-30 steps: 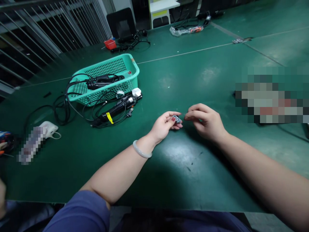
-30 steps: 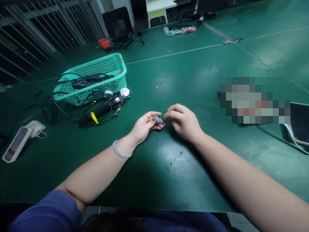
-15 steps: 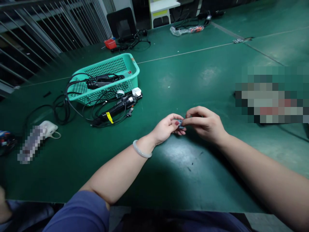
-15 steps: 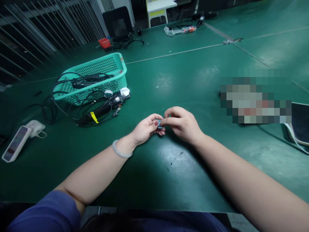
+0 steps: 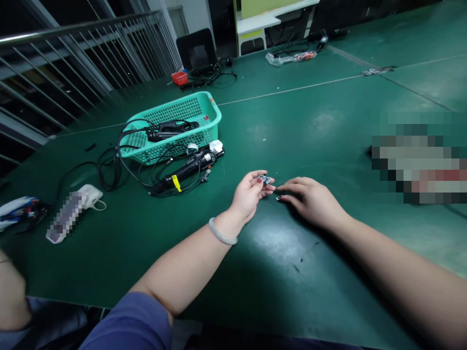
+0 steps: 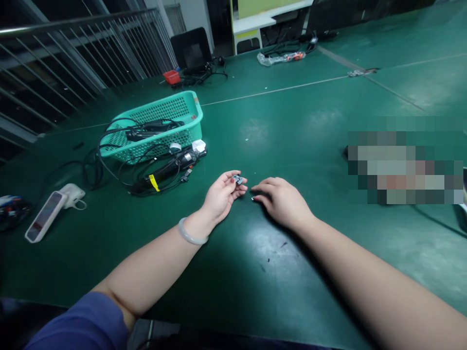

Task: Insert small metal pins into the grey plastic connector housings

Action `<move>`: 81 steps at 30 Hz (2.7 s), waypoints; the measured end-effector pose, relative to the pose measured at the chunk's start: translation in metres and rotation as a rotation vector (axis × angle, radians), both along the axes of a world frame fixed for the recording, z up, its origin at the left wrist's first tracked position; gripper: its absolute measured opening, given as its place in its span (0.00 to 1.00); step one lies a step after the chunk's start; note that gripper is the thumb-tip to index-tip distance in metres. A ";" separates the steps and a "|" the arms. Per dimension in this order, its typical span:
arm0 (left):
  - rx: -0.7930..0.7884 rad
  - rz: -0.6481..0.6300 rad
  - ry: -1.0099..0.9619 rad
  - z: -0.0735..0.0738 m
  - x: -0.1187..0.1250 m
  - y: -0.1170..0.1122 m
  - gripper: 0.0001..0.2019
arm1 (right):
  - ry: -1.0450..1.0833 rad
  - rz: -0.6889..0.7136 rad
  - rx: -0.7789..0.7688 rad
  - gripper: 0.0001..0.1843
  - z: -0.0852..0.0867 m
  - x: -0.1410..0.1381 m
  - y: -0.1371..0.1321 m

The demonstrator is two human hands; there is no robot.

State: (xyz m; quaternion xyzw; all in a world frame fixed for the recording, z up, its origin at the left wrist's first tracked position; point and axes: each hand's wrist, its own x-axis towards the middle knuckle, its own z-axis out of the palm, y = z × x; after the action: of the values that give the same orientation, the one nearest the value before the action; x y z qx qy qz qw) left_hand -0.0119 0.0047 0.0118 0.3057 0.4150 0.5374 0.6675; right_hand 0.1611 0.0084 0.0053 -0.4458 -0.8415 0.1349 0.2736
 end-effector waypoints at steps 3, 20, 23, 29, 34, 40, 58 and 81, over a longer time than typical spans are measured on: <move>0.012 0.062 0.042 -0.003 0.001 0.001 0.05 | -0.070 0.027 -0.039 0.08 -0.006 -0.005 0.001; -0.047 0.047 0.056 0.003 0.005 -0.001 0.08 | 0.201 -0.190 -0.163 0.08 0.002 0.001 0.003; -0.049 0.043 0.064 0.002 0.004 0.000 0.08 | 0.214 -0.153 -0.166 0.08 0.001 0.004 0.005; -0.050 0.048 0.069 0.001 0.005 0.000 0.07 | 0.039 0.063 -0.039 0.14 0.002 0.002 0.001; -0.055 0.059 0.074 0.003 0.006 0.000 0.06 | 0.090 0.123 -0.040 0.10 -0.001 0.001 0.006; -0.058 0.060 0.086 0.004 0.006 0.000 0.06 | 0.045 -0.075 -0.071 0.15 -0.006 0.015 0.017; -0.046 0.070 0.110 0.001 0.006 0.000 0.07 | -0.103 -0.184 -0.053 0.10 -0.012 0.021 0.023; -0.040 0.012 0.094 0.002 0.004 0.000 0.09 | -0.037 0.008 -0.123 0.08 -0.006 0.015 0.015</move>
State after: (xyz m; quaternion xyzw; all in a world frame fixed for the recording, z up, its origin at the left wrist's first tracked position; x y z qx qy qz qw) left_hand -0.0083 0.0045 0.0133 0.3146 0.4584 0.5178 0.6502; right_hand 0.1763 0.0235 -0.0005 -0.4608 -0.8383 0.1794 0.2297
